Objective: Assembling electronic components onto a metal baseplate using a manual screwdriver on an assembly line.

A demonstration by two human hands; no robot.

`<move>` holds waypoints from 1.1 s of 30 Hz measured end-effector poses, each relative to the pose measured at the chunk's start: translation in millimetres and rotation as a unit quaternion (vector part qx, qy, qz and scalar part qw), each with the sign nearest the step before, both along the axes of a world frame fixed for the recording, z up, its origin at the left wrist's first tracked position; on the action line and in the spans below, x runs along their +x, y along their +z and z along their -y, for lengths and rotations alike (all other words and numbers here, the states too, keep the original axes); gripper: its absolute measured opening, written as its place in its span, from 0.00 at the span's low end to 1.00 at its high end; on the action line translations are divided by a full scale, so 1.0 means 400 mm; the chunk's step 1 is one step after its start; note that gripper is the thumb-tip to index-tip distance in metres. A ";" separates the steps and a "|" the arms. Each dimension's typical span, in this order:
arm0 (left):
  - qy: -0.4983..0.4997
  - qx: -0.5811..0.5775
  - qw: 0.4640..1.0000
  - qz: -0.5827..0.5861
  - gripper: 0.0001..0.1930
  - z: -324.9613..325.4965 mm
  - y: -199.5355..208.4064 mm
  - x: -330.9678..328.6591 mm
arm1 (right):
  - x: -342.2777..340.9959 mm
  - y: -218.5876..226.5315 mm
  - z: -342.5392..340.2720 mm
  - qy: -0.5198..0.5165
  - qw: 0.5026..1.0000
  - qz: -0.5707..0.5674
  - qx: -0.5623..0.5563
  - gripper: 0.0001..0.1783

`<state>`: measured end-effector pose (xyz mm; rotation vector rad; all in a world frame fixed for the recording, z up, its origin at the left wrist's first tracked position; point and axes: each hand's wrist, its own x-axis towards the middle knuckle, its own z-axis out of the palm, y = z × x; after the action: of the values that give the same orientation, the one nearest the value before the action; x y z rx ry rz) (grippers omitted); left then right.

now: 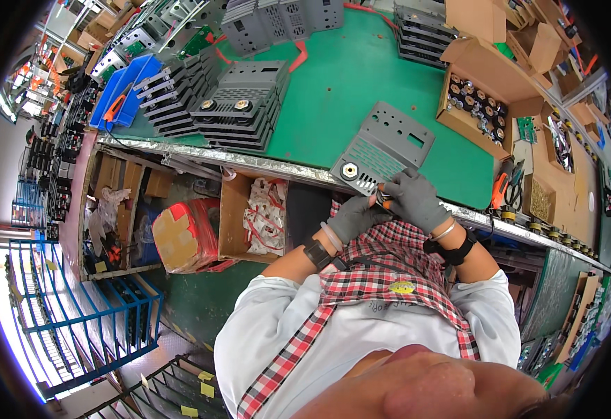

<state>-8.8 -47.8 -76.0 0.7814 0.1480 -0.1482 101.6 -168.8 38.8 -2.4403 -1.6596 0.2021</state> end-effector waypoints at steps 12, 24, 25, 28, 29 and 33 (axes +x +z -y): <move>-0.006 -0.045 0.999 0.014 0.15 0.000 0.004 0.001 | -0.003 0.005 -0.003 0.053 0.996 0.068 -0.018 0.13; -0.004 -0.146 0.988 -0.047 0.14 -0.001 -0.028 0.004 | 0.021 0.010 -0.015 0.052 0.999 0.002 0.012 0.09; -0.006 -0.146 0.988 -0.047 0.14 0.001 -0.024 0.004 | 0.022 0.003 -0.013 0.047 0.998 -0.002 0.042 0.09; 0.004 -0.188 0.979 -0.079 0.13 0.010 -0.014 0.002 | 0.010 -0.013 -0.028 -0.014 0.999 0.041 -0.032 0.11; 0.011 -0.056 0.998 -0.037 0.13 0.015 -0.016 0.001 | 0.012 -0.024 -0.027 -0.018 0.999 0.039 -0.033 0.11; 0.028 0.069 0.997 -0.014 0.15 0.012 0.036 -0.010 | 0.026 -0.033 -0.025 -0.079 0.997 0.026 -0.001 0.12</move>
<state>-12.9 -52.8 -61.6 0.9116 0.2079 -0.0961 112.1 -158.9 25.5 -2.5851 -1.4765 0.1185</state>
